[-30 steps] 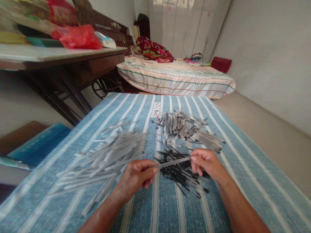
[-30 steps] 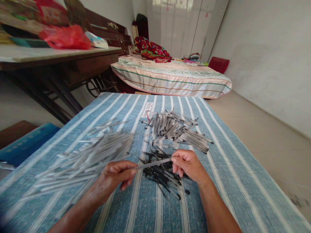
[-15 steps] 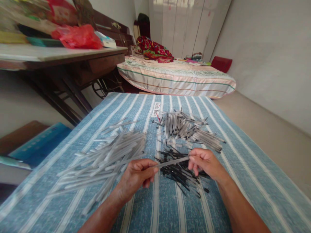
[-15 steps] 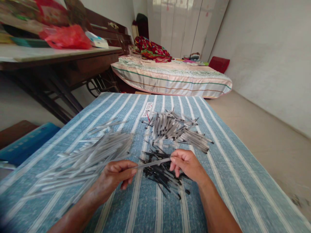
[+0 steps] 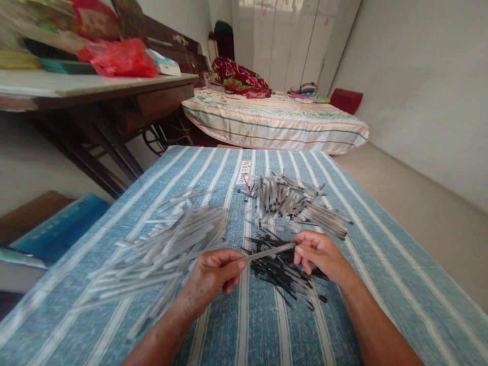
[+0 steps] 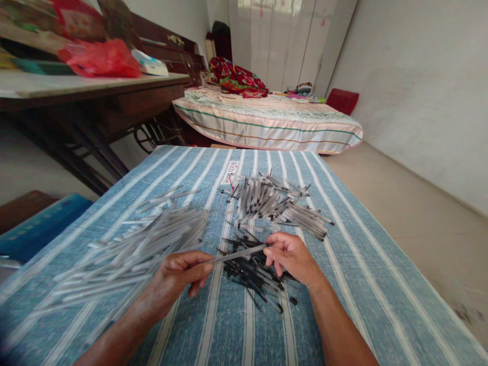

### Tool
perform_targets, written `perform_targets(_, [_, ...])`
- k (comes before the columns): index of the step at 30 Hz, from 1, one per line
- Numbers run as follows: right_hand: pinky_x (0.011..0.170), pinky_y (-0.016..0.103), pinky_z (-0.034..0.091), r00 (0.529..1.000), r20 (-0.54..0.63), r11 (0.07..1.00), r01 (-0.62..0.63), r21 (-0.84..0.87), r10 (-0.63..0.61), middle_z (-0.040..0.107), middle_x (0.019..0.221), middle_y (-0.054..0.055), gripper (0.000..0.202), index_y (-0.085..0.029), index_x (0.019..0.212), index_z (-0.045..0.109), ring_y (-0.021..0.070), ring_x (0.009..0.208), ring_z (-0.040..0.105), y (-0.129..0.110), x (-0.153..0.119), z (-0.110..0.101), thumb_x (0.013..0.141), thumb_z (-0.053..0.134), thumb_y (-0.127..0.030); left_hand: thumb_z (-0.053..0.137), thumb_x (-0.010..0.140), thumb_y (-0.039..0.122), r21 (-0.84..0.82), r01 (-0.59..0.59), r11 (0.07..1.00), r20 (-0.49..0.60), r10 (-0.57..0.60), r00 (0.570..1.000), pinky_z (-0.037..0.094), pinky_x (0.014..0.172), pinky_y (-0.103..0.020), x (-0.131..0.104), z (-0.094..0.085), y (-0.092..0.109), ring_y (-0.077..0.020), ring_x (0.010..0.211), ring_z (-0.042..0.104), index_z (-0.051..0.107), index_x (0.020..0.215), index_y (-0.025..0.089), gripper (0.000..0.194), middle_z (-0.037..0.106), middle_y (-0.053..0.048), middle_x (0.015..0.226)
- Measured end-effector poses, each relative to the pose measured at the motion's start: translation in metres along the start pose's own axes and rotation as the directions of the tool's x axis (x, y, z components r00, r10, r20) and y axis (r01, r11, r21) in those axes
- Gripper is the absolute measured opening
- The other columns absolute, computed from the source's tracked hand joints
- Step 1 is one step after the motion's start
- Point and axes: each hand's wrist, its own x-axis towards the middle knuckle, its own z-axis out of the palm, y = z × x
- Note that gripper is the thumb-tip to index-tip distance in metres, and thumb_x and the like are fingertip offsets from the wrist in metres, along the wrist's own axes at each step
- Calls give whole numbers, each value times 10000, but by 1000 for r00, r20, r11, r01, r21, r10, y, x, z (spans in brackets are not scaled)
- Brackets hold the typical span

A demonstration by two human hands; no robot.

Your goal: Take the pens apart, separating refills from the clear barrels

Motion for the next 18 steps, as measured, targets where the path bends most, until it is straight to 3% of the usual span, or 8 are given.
perform_targets(4, [324, 143, 248, 999, -50, 996, 9, -91, -13, 587, 491, -14, 327, -145, 648, 506, 33, 289, 403, 1, 0, 1, 847, 480, -403, 629, 678, 330, 8, -5, 1000, 12, 4, 1000, 317, 381, -181, 0, -1, -1, -65, 383, 425, 662, 750, 120, 224, 510, 29, 470])
perform_targets(9, [340, 145, 287, 1000, 4, 1000, 7, -25, -7, 618, 567, -20, 235, -154, 865, 533, 44, 320, 434, -1, 0, 1, 800, 553, -378, 627, 678, 331, 8, -5, 1000, 12, 5, 1000, 316, 380, -181, 0, -1, -2, -65, 380, 427, 663, 754, 123, 224, 510, 29, 470])
perform_targets(13, [303, 140, 214, 997, -79, 991, -19, -132, 9, 546, 438, -32, 333, -148, 636, 504, 25, 268, 334, -2, 0, 3, 838, 474, -411, 628, 675, 330, 3, 4, 1000, 5, -4, 1000, 313, 381, -179, 0, 0, -1, -64, 379, 425, 661, 754, 122, 225, 509, 31, 467])
perform_targets(18, [316, 135, 232, 1000, -23, 999, -10, -54, 9, 588, 515, -40, 247, -151, 852, 528, 28, 291, 355, -4, -1, 3, 794, 545, -391, 629, 673, 336, 15, 14, 1000, 5, -14, 1000, 310, 380, -180, 1, 0, 1, -63, 374, 427, 650, 732, 120, 225, 512, 32, 466])
